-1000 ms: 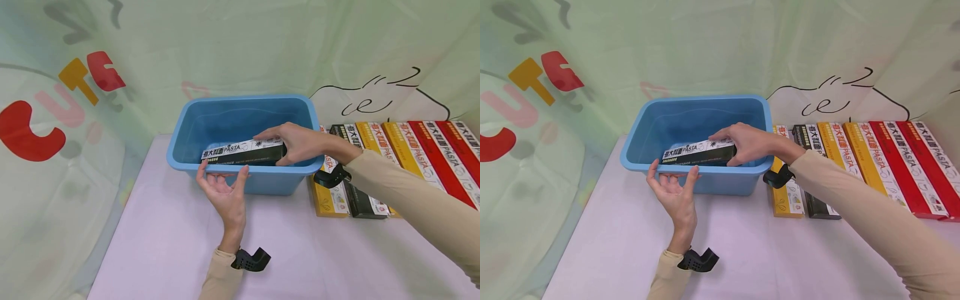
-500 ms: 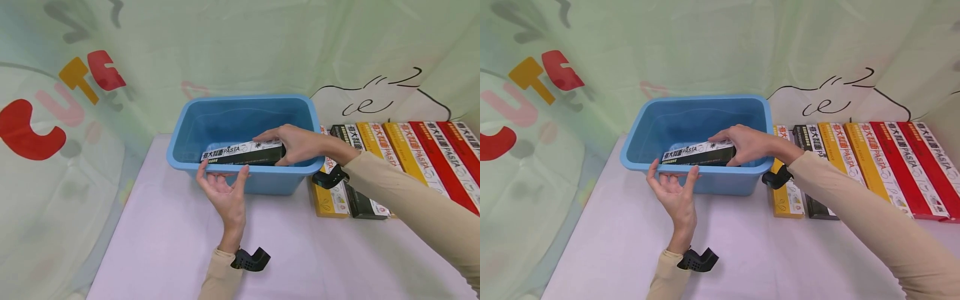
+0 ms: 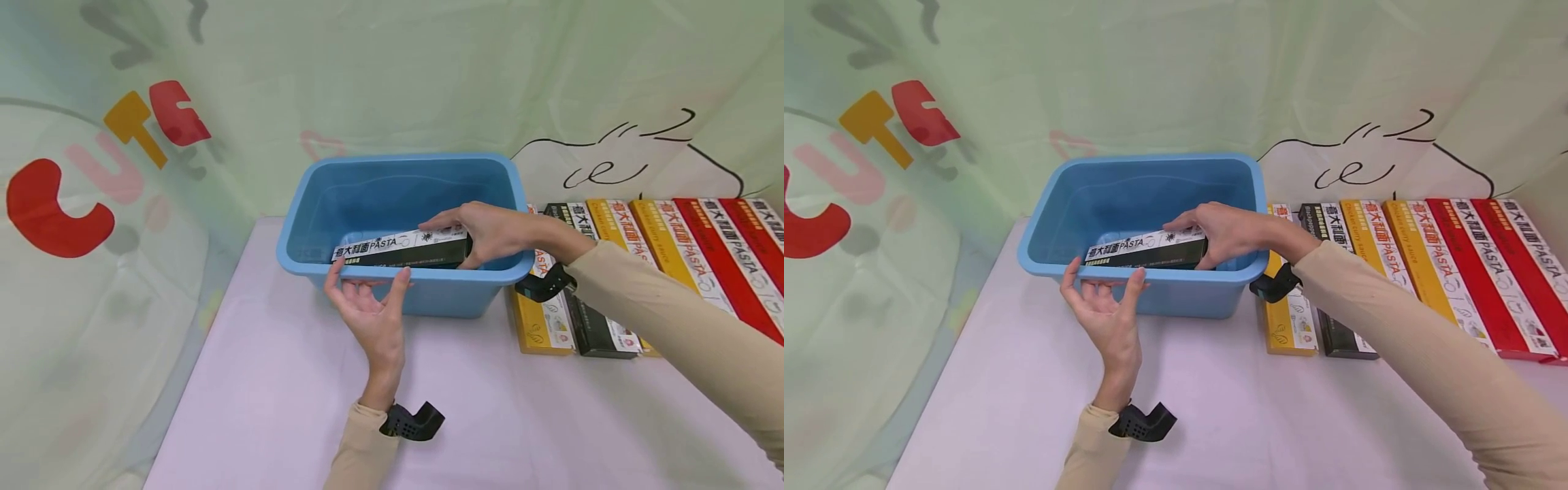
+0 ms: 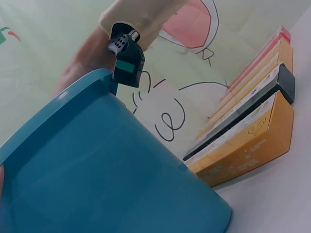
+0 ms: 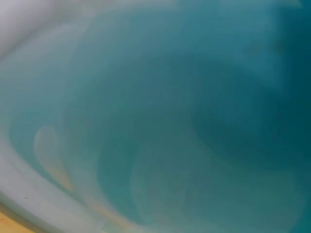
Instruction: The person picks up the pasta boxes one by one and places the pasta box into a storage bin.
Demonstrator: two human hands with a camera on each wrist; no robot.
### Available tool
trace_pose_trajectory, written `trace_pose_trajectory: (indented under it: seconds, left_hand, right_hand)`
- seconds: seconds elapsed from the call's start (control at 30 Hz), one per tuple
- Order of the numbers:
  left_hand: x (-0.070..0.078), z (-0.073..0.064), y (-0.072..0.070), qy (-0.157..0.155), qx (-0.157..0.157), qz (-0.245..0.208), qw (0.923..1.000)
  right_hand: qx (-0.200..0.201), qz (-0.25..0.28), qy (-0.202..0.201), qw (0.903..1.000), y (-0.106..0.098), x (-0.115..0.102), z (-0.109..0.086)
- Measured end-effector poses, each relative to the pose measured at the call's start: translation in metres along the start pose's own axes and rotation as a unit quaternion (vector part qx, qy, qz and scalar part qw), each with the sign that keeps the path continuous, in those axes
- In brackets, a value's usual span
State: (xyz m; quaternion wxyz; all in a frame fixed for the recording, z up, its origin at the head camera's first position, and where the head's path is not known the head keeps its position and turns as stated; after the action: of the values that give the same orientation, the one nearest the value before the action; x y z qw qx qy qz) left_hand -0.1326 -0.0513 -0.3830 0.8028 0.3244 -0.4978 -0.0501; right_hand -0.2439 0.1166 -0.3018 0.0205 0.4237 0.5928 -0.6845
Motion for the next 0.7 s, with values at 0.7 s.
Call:
trace_pose_trajectory:
  seconds: [0.7]
  left_hand:
    - [0.001, 0.000, 0.000, -0.003, -0.005, 0.013, 0.9999]
  right_hand:
    - [0.060, 0.079, -0.003, 0.9951, -0.018, -0.005, -0.017]
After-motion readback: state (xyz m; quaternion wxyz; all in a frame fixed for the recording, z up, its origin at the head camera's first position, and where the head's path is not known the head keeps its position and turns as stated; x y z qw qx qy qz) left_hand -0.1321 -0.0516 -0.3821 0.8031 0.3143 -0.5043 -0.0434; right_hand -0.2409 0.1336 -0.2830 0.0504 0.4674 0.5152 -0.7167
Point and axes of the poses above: each hand's wrist, its own z-axis towards the middle knuckle, its own y-axis out of the palm, x = y × z, the point moved 3 cm from there along z, towards the middle knuckle, and after that the axes turned 5 degrees about -y, right-handed, at the moved point
